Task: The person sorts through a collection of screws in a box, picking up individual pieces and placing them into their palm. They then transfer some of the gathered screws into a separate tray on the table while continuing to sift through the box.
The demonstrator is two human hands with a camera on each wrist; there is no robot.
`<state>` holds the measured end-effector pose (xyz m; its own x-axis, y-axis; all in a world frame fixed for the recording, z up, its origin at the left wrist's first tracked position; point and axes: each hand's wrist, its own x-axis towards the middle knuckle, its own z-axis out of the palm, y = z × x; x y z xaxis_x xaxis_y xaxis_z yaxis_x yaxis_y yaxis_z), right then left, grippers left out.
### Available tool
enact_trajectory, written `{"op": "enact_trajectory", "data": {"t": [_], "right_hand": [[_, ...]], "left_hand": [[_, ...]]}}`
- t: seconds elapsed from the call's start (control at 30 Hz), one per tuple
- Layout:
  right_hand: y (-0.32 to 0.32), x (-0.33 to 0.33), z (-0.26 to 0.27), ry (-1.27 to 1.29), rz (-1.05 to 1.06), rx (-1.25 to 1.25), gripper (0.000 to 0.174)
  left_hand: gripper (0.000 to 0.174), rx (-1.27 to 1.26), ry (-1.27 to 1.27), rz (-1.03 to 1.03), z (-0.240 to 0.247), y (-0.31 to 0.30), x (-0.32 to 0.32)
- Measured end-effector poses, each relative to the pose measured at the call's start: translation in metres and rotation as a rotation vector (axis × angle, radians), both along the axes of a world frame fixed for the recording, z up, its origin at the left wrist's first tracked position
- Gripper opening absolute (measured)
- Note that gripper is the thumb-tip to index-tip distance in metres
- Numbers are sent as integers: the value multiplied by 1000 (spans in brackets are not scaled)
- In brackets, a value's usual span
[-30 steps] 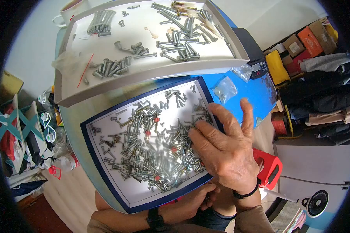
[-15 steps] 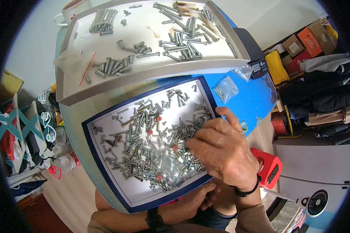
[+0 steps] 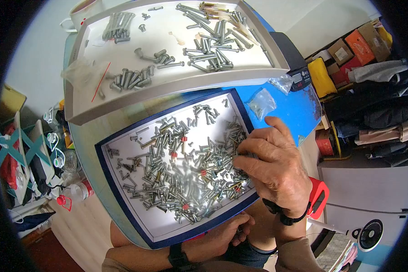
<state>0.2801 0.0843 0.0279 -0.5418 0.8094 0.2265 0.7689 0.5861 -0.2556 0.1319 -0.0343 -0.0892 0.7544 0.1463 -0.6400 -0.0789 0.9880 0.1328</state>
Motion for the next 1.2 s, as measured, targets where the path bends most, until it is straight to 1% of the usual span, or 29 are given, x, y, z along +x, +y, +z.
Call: {"op": "enact_trajectory", "data": {"t": [0.13, 0.2, 0.33, 0.4, 0.63, 0.8, 0.93, 1.0, 1.03, 1.1, 1.2], "right_hand": [[-1, -2, -3, -9, 41, -47, 31], [-1, -5, -8, 26, 102, -42, 29], [-2, -5, -5, 29, 66, -59, 28], [-1, 0, -5, -41, -1, -51, 28], [-1, 3, -4, -19, 7, -65, 29], [0, -1, -8, 45, 69, -59, 23], [0, -6, -12, 78, 74, -68, 21], [1, -6, -15, 107, 51, -46, 30], [1, -6, -14, 108, 51, -46, 30], [1, -6, -14, 106, 73, -96, 22], [2, -8, -14, 84, 56, -91, 24]], "left_hand": [[27, 23, -38, -6, 1, 3, -3], [28, 1, -27, 4, 2, 3, -2], [28, -2, -10, 14, -2, 0, -1], [27, 14, -24, 12, -3, 0, -1], [26, 9, -9, 11, 0, 2, -1], [25, -6, -8, 3, 2, 4, -2], [24, -25, 20, 3, 5, 4, -3], [24, -51, 15, 5, 3, 3, -3], [24, -51, 16, 5, 3, 3, -3], [24, -60, 12, -1, 4, 5, -4], [24, -44, -5, 5, 3, 4, -5]]}}
